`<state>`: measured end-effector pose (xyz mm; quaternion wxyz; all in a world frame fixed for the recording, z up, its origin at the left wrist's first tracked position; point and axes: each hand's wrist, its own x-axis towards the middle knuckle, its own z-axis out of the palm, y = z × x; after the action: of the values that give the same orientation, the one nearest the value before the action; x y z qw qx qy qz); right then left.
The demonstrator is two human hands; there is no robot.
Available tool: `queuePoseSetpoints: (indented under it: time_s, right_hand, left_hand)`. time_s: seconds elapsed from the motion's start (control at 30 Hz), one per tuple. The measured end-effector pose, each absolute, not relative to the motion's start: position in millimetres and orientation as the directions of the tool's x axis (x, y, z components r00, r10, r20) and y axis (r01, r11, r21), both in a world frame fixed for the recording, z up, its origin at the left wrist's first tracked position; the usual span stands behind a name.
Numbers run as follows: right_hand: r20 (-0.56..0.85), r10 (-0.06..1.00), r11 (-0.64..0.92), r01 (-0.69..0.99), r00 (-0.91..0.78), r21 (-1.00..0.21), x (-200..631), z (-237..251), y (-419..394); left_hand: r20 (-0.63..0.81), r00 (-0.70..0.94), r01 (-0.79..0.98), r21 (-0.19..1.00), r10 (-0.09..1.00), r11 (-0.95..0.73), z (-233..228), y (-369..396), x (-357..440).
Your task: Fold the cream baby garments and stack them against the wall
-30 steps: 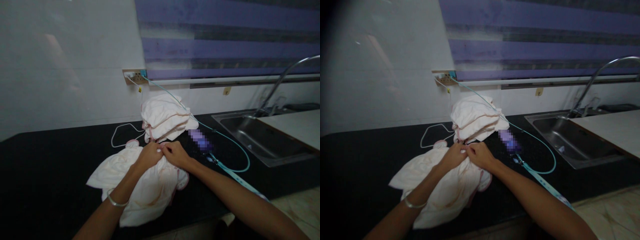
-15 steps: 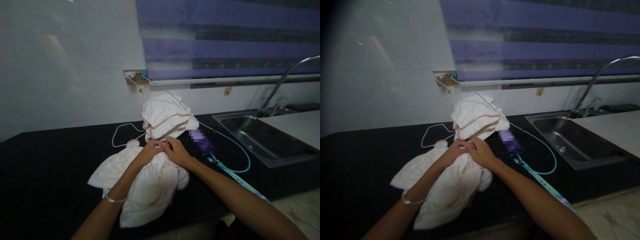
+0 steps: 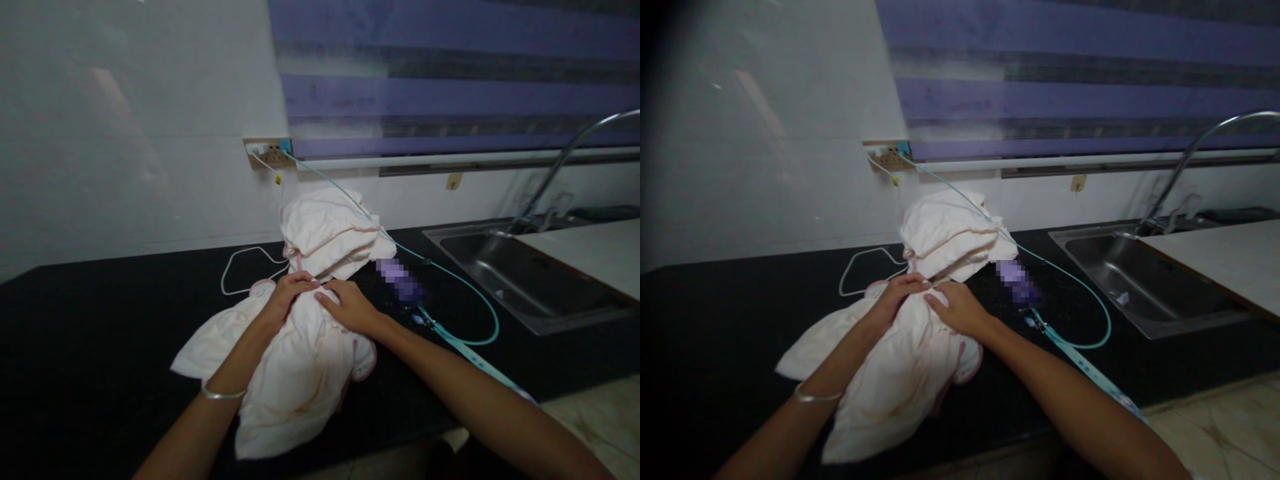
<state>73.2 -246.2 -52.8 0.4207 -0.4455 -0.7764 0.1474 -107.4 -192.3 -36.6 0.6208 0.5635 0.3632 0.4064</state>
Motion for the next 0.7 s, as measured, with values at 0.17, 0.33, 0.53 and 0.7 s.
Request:
queuePoseSetpoints:
  time_s: [0.17, 0.33, 0.53, 0.7]
  right_hand:
    - [0.479, 0.832, 0.546, 0.574, -0.281, -0.61, 74, -45, -253]
    - [0.495, 0.805, 0.58, 0.614, -0.328, -0.536, 71, -44, -255]
    - [0.46, 0.831, 0.531, 0.687, -0.311, -0.495, 73, -51, -250]
    - [0.428, 0.865, 0.46, 0.759, -0.264, -0.462, 73, -55, -246]
  left_hand:
    - [0.019, 0.43, -0.052, 0.999, 0.902, 0.004, -43, -190, -103]
    - [0.045, 0.493, 0.018, 0.998, 0.869, -0.061, -49, -188, -99]
    - [0.105, 0.522, 0.132, 0.971, 0.846, -0.202, -48, -185, -96]
    - [0.169, 0.549, 0.206, 0.922, 0.819, -0.328, -48, -187, -93]
